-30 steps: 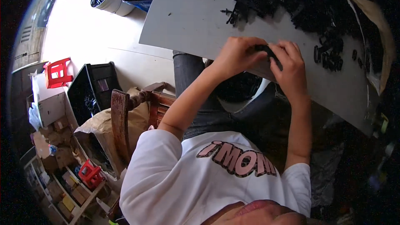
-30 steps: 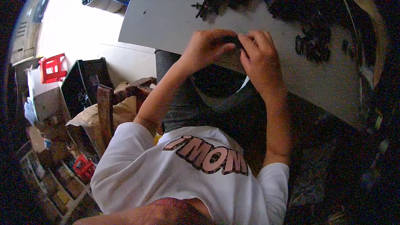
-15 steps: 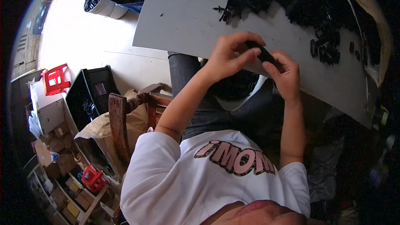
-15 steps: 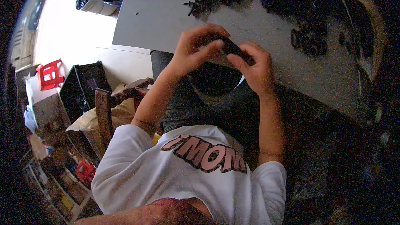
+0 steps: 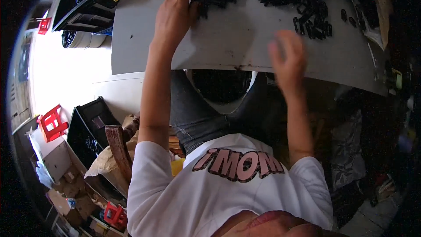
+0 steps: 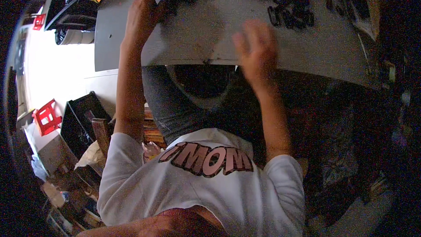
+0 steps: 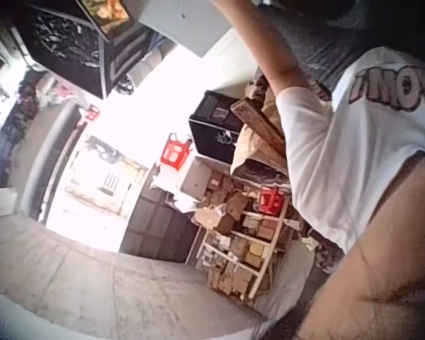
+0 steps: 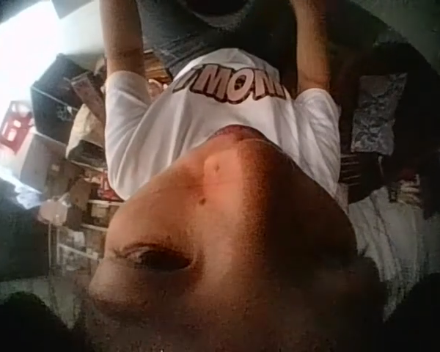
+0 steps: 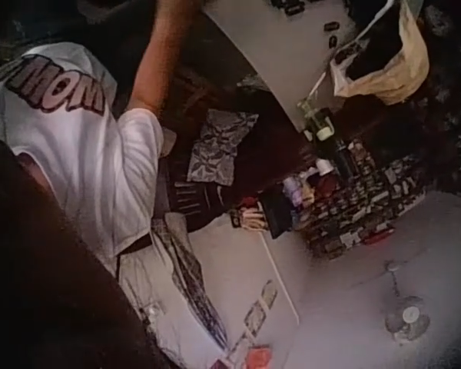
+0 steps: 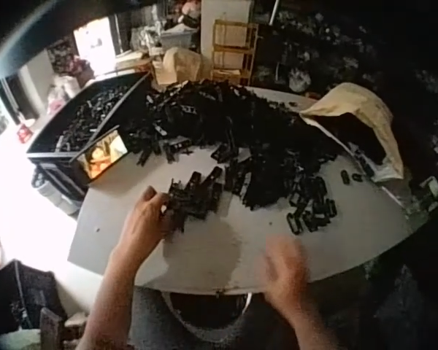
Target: Assembling small black plastic hardware components by hand at a workbench.
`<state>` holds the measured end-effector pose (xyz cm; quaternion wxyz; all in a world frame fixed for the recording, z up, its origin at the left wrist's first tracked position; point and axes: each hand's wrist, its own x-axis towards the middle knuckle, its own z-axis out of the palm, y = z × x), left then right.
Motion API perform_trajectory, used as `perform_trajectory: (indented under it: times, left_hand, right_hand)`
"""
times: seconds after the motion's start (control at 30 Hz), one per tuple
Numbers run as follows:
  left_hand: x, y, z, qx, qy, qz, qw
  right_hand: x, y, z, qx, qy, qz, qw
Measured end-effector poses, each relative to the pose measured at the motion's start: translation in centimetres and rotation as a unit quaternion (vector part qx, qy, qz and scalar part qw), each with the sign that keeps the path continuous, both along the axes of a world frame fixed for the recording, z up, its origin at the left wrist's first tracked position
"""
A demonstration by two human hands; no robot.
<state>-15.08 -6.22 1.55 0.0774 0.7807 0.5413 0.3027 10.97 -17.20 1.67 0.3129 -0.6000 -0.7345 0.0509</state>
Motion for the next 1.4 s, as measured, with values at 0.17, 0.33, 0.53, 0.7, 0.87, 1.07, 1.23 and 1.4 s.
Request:
perform_trajectory:
  times: [0.17,0.33,0.53,0.7,0.87,1.07,1.23,1.4]
  left_hand:
    - [0.5,0.0,0.6,-0.012,0.006,0.02,1.0]
    - [1.4,-3.2,1.8,-0.251,-0.273,-0.003,0.929]
    - [2.8,-6.9,1.1,-0.378,-0.56,-0.094,0.731]
    - [3.2,-6.6,-0.1,-0.407,-0.544,-0.199,0.706]
    - [3.7,-6.3,1.1,-0.444,-0.544,-0.184,0.688]
    - [3.8,-5.9,0.7,-0.425,-0.62,-0.244,0.613]
    - [4.6,-6.4,0.4,-0.414,-0.623,-0.195,0.635]
    - [4.9,-5.8,-0.3,-0.437,-0.649,-0.235,0.576]
  right_hand:
    - [4.0,4.4,-1.0,0.077,-0.102,-0.117,0.985]
    - [3.4,8.8,-2.0,0.136,-0.221,-0.038,0.965]
    - [4.5,9.8,-2.2,0.117,-0.109,-0.037,0.986]
    - [4.9,9.3,-1.5,0.071,0.028,-0.042,0.996]
    - [4.7,8.2,0.1,-0.158,0.426,-0.074,0.888]
    - [5.7,8.6,-0.6,-0.212,0.492,-0.057,0.842]
    - [5.5,7.9,-1.0,-0.132,0.544,0.021,0.828]
    - [4.5,6.7,-1.2,-0.114,0.584,0.006,0.804]
